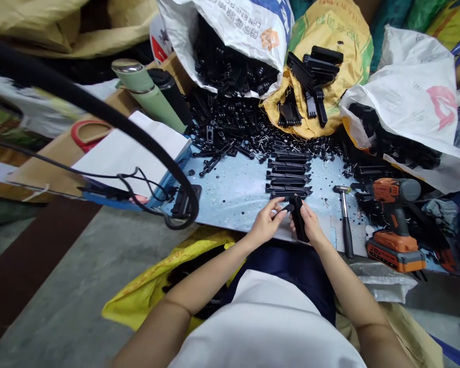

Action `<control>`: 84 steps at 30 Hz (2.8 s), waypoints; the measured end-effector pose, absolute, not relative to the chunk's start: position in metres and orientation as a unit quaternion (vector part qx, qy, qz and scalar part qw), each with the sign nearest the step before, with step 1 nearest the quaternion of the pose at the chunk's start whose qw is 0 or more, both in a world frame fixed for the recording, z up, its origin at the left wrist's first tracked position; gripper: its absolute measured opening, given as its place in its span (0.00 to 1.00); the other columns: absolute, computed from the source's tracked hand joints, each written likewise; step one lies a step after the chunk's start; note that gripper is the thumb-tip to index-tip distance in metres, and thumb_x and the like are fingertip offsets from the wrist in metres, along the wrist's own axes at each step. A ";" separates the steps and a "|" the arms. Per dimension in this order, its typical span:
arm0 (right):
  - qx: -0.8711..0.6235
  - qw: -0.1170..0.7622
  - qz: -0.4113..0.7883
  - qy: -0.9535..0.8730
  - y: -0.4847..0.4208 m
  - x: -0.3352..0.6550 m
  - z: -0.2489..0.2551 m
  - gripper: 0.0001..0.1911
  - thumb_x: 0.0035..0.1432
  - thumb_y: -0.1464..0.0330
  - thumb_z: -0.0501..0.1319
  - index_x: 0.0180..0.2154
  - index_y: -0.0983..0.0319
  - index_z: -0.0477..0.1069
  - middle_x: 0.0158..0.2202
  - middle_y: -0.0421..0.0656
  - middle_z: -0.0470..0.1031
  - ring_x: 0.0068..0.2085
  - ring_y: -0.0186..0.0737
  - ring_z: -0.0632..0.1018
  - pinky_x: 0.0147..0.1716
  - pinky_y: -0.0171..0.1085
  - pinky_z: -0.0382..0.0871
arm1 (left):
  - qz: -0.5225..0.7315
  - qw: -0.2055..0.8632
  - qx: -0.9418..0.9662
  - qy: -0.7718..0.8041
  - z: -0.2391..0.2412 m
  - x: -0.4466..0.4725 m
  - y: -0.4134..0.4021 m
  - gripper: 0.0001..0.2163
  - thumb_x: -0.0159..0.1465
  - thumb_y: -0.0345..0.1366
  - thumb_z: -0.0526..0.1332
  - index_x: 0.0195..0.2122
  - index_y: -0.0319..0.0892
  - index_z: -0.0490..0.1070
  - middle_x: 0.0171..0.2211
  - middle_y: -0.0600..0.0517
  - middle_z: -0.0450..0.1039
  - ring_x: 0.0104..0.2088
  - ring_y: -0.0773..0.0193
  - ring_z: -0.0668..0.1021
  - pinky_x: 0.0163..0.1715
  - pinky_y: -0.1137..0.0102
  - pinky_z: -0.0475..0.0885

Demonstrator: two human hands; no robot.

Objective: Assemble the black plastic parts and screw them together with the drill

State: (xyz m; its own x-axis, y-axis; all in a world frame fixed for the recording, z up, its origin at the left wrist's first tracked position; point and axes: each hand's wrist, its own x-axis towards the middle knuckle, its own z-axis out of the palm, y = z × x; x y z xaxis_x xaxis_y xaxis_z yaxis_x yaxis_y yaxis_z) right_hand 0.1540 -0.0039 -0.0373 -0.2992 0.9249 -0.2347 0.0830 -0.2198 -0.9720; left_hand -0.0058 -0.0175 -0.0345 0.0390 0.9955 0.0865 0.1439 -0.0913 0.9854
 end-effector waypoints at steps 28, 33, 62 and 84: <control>-0.485 0.407 0.307 -0.710 -0.029 0.140 -0.017 0.30 0.61 0.56 0.48 0.62 0.58 0.51 0.53 0.50 0.68 0.43 0.43 0.75 0.42 0.42 0.71 | 0.576 0.200 0.651 0.453 -0.011 0.014 -0.018 0.17 0.68 0.40 0.47 0.50 0.41 0.69 0.34 0.49 0.70 0.35 0.67 0.72 0.36 0.71 0.70; -0.504 0.385 0.311 -0.708 -0.026 0.129 -0.018 0.32 0.61 0.54 0.45 0.63 0.60 0.49 0.49 0.50 0.70 0.48 0.47 0.72 0.47 0.46 0.68 | 0.578 0.201 0.643 0.460 -0.016 0.013 -0.016 0.20 0.67 0.43 0.45 0.48 0.40 0.70 0.34 0.47 0.71 0.36 0.65 0.73 0.37 0.69 0.70; -0.705 0.217 -0.136 -0.661 0.027 0.295 0.111 0.18 0.61 0.65 0.49 0.49 0.66 0.68 0.46 0.53 0.71 0.48 0.44 0.71 0.49 0.44 0.63 | 0.325 0.170 0.768 0.525 -0.060 -0.008 -0.044 0.17 0.60 0.35 0.56 0.52 0.43 0.65 0.48 0.41 0.67 0.52 0.50 0.68 0.51 0.52 0.63; -0.795 0.046 0.129 -0.591 0.004 0.329 0.057 0.32 0.47 0.54 0.63 0.49 0.66 0.63 0.38 0.52 0.76 0.38 0.50 0.77 0.36 0.41 0.68 | 0.218 0.099 0.898 0.370 -0.079 -0.007 -0.010 0.15 0.64 0.31 0.49 0.50 0.44 0.68 0.35 0.46 0.71 0.37 0.58 0.74 0.37 0.63 0.70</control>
State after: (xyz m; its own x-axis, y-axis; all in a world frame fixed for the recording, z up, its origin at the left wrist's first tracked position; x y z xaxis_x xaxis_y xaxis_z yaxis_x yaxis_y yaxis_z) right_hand 0.3295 0.0044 0.0571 0.2677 0.9516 -0.1507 0.9277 -0.2968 -0.2265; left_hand -0.0066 -0.0101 -0.0787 0.6313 0.7076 0.3174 0.6215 -0.7064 0.3388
